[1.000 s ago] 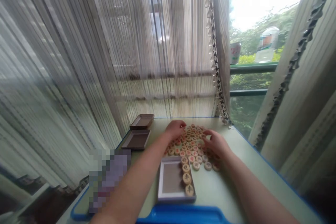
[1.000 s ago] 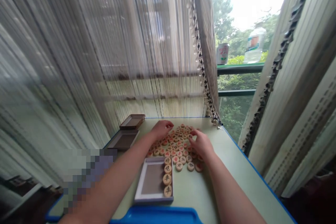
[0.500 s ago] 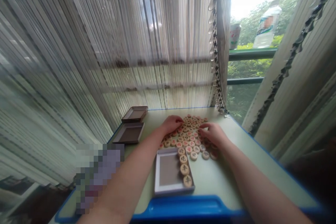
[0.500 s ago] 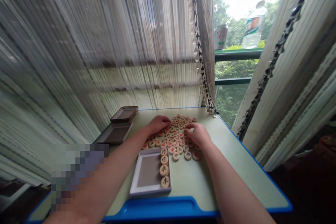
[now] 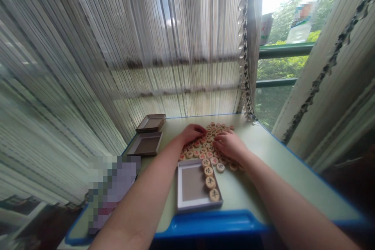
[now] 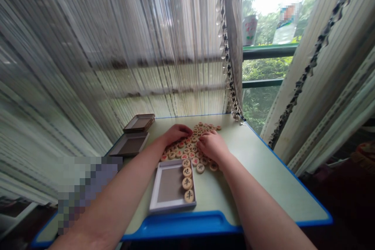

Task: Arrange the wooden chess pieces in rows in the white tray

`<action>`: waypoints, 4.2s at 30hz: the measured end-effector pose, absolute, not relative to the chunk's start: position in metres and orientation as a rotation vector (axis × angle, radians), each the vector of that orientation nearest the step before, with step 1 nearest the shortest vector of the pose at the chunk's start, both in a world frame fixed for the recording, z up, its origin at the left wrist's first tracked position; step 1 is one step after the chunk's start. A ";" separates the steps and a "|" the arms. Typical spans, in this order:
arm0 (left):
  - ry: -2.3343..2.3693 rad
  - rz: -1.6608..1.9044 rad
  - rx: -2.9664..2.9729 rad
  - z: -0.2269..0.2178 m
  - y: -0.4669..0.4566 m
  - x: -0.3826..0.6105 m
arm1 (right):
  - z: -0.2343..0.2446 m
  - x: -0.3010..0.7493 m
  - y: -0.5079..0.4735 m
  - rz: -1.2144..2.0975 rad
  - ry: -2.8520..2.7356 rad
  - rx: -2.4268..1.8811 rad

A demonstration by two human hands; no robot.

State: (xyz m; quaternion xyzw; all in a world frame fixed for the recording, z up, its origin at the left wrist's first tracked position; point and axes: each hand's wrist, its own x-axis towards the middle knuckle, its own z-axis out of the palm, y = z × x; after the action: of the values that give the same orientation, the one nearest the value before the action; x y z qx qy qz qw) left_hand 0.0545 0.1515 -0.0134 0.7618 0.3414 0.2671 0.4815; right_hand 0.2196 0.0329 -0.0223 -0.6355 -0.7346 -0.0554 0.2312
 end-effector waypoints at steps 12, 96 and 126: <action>0.830 0.809 1.513 -0.014 0.161 0.053 | -0.029 0.215 0.040 -0.124 -2.106 -1.733; 0.726 0.778 2.049 -0.013 0.141 0.081 | -0.024 0.223 0.030 -0.162 -1.985 -1.694; 0.909 0.750 2.125 -0.007 0.141 0.075 | -0.022 0.216 0.036 -0.201 -1.920 -1.906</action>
State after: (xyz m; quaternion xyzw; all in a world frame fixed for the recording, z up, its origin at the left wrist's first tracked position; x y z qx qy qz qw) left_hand 0.0747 0.1411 -0.0068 0.8198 0.3505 0.2892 0.3484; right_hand 0.2160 0.0361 -0.0219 -0.6865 -0.6916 -0.0725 0.2126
